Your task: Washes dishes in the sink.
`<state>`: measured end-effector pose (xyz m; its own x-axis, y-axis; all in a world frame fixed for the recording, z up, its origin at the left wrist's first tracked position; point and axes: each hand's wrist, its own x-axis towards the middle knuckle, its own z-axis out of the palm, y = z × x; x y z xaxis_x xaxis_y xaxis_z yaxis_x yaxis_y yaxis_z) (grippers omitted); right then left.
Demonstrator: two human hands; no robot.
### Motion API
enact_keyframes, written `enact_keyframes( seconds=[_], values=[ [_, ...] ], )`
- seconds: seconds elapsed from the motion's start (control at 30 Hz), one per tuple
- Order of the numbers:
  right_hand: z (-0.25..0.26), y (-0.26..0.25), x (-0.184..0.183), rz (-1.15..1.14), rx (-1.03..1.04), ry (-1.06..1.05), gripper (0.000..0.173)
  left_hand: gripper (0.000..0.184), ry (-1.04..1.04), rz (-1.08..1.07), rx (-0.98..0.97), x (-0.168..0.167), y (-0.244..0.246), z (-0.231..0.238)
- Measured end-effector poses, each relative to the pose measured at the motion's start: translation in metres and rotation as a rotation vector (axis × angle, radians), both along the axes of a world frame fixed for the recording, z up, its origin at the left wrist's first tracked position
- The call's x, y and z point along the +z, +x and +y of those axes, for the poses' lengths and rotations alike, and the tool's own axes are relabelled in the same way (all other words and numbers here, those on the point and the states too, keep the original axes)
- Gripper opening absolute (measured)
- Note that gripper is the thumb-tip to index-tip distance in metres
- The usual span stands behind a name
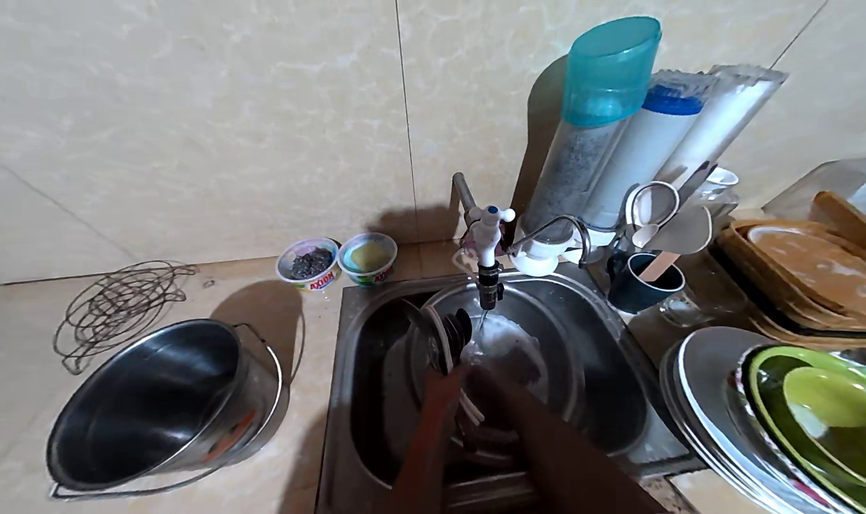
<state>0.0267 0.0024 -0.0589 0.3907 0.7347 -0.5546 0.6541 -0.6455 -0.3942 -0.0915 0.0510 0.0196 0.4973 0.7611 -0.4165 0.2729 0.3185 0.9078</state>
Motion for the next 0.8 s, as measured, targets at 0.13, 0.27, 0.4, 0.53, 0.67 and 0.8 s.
enact_keyframes(
  seconds=[0.13,0.27,0.4,0.53,0.67,0.8],
  values=[
    [-0.006,0.008,0.019,0.031,-0.076,0.078,0.039,0.035,0.004,-0.01,0.054,0.0,-0.001,0.004],
    [-0.015,0.025,0.029,0.168,-0.311,0.23,0.039,0.037,0.017,-0.009,0.084,0.006,-0.003,0.004],
    [-0.018,0.023,0.031,0.492,-0.602,0.55,0.027,0.031,0.008,-0.03,0.113,0.004,-0.001,0.004],
    [-0.013,0.005,0.04,0.946,-0.767,0.863,0.012,0.026,-0.041,-0.015,0.123,0.007,-0.003,0.004],
    [-0.007,-0.002,0.04,1.129,-0.936,0.944,0.023,0.03,-0.144,-0.008,0.108,0.001,-0.001,0.005],
    [-0.003,-0.006,0.045,1.258,-1.009,1.0,0.008,0.035,-0.17,-0.034,0.07,0.0,0.003,0.001]
  ],
)
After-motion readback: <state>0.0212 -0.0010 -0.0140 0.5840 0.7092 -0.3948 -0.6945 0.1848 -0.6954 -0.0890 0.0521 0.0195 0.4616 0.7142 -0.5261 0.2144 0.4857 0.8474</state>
